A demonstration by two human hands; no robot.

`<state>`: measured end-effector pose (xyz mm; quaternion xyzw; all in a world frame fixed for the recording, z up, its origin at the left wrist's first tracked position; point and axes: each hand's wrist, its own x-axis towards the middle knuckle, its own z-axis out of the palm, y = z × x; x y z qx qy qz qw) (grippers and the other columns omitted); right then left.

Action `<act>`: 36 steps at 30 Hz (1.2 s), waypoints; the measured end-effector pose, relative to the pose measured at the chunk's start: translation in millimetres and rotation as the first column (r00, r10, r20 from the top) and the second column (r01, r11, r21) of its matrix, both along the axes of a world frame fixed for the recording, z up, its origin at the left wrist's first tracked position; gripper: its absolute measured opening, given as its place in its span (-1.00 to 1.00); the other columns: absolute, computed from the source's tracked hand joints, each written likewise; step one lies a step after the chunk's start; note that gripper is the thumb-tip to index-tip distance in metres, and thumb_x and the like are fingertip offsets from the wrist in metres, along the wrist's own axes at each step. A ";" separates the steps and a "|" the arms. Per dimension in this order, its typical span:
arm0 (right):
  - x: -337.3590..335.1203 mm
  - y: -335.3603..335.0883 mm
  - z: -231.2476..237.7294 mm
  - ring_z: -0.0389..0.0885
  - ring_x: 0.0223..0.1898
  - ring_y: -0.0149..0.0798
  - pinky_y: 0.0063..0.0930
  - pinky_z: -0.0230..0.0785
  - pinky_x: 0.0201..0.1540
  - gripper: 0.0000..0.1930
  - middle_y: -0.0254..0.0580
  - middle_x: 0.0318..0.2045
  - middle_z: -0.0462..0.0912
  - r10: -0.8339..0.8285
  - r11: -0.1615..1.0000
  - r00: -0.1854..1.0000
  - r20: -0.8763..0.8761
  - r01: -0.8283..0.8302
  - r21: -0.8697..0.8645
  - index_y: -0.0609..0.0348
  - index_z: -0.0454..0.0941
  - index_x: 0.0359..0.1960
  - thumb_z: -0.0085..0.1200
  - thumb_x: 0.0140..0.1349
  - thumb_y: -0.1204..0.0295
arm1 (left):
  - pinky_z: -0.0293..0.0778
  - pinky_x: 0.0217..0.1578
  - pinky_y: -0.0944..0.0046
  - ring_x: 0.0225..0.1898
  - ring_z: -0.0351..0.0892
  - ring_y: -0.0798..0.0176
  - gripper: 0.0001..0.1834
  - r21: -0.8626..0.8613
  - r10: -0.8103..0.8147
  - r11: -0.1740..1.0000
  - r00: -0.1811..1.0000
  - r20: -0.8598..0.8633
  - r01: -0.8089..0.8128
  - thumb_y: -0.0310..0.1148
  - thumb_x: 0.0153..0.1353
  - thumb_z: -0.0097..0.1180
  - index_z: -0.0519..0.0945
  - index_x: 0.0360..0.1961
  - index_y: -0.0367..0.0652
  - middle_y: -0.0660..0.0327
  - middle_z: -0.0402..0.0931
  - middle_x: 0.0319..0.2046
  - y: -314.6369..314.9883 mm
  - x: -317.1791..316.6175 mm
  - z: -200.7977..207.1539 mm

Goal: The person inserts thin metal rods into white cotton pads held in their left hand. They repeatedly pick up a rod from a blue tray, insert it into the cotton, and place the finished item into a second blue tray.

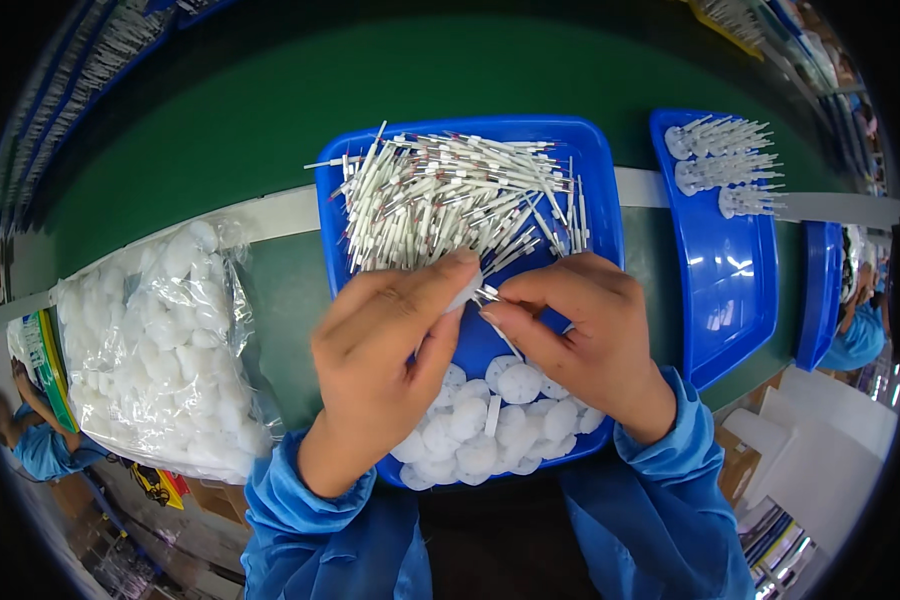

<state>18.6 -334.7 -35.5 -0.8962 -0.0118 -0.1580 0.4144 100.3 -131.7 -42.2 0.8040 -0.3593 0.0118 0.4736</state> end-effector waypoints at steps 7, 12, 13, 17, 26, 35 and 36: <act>1.3 3.0 -3.2 0.71 -0.55 -0.20 -0.32 0.47 -0.41 -0.81 -0.33 -0.53 0.75 -0.035 0.965 0.986 0.162 0.075 -0.250 0.08 0.76 -0.27 0.55 0.14 0.43 | 0.67 -0.32 0.23 -0.34 0.77 0.13 -0.47 0.072 0.011 0.997 0.999 0.046 -0.015 -0.68 0.11 0.46 0.81 0.17 -0.26 0.08 0.86 -0.08 -2.7 -12.5 -1.8; 1.0 5.8 -0.5 0.70 -0.53 -0.14 -0.28 0.47 -0.37 -0.81 -0.24 -0.50 0.77 -0.020 0.972 0.992 0.127 0.050 -0.231 0.11 0.80 -0.29 0.59 0.10 0.44 | 0.65 -0.31 0.22 -0.34 0.76 0.12 -0.46 0.097 0.022 0.995 1.000 -0.011 -0.021 -0.62 0.11 0.52 0.80 0.18 -0.27 0.07 0.86 -0.13 -2.9 -18.4 2.9; 1.1 6.0 -1.2 0.70 -0.53 -0.13 -0.27 0.48 -0.37 -0.81 -0.24 -0.50 0.76 -0.017 0.973 0.992 0.128 0.046 -0.227 0.11 0.80 -0.29 0.59 0.10 0.45 | 0.65 -0.30 0.22 -0.32 0.76 0.12 -0.46 0.098 0.012 0.995 1.000 -0.018 -0.010 -0.59 0.10 0.54 0.80 0.18 -0.27 0.07 0.86 -0.12 -1.5 -15.7 2.7; -0.9 -2.0 -2.3 0.78 -0.37 -0.18 -0.35 0.53 -0.25 -0.76 -0.31 -0.37 0.81 0.002 0.988 0.991 0.131 0.019 -0.156 0.12 0.79 -0.19 0.56 0.12 0.44 | 0.64 -0.26 0.22 -0.21 0.77 0.11 -0.43 -0.118 -0.034 0.993 0.971 -0.239 0.005 -0.47 0.07 0.64 0.80 0.16 -0.27 0.06 0.85 -0.05 -2.4 -2.1 5.4; -4.8 -7.2 5.9 0.81 -0.14 -0.37 -0.45 0.63 -0.04 -0.62 -0.20 -0.20 0.81 0.122 0.875 0.988 -0.091 -0.063 0.480 0.24 0.76 0.10 0.43 0.23 0.65 | 0.58 -0.06 0.15 -0.06 0.71 0.06 -0.45 -0.137 -0.023 0.990 1.000 0.018 0.025 -0.55 -0.06 0.66 0.82 0.04 -0.12 0.17 0.77 0.06 -2.5 -5.3 1.6; -7.4 -9.2 0.0 0.80 -0.15 -0.42 -0.47 0.63 -0.03 -0.71 -0.26 -0.19 0.81 0.128 0.791 0.983 -0.133 -0.020 0.612 0.31 0.72 0.03 0.41 0.29 0.66 | 0.63 -0.06 0.16 -0.06 0.74 0.06 -0.47 -0.132 -0.099 0.985 0.993 0.072 0.108 -0.57 -0.03 0.59 0.84 0.06 -0.14 0.15 0.79 0.07 -4.7 -3.0 4.3; -7.4 -9.8 1.9 0.80 -0.14 -0.42 -0.47 0.63 -0.02 -0.72 -0.27 -0.18 0.81 0.126 0.805 0.979 -0.161 -0.006 0.593 0.32 0.72 0.02 0.41 0.29 0.66 | 0.63 -0.07 0.16 -0.06 0.73 0.06 -0.48 -0.127 -0.097 0.986 0.992 0.077 0.106 -0.57 -0.03 0.58 0.84 0.05 -0.14 0.16 0.79 0.07 -4.5 -3.2 4.1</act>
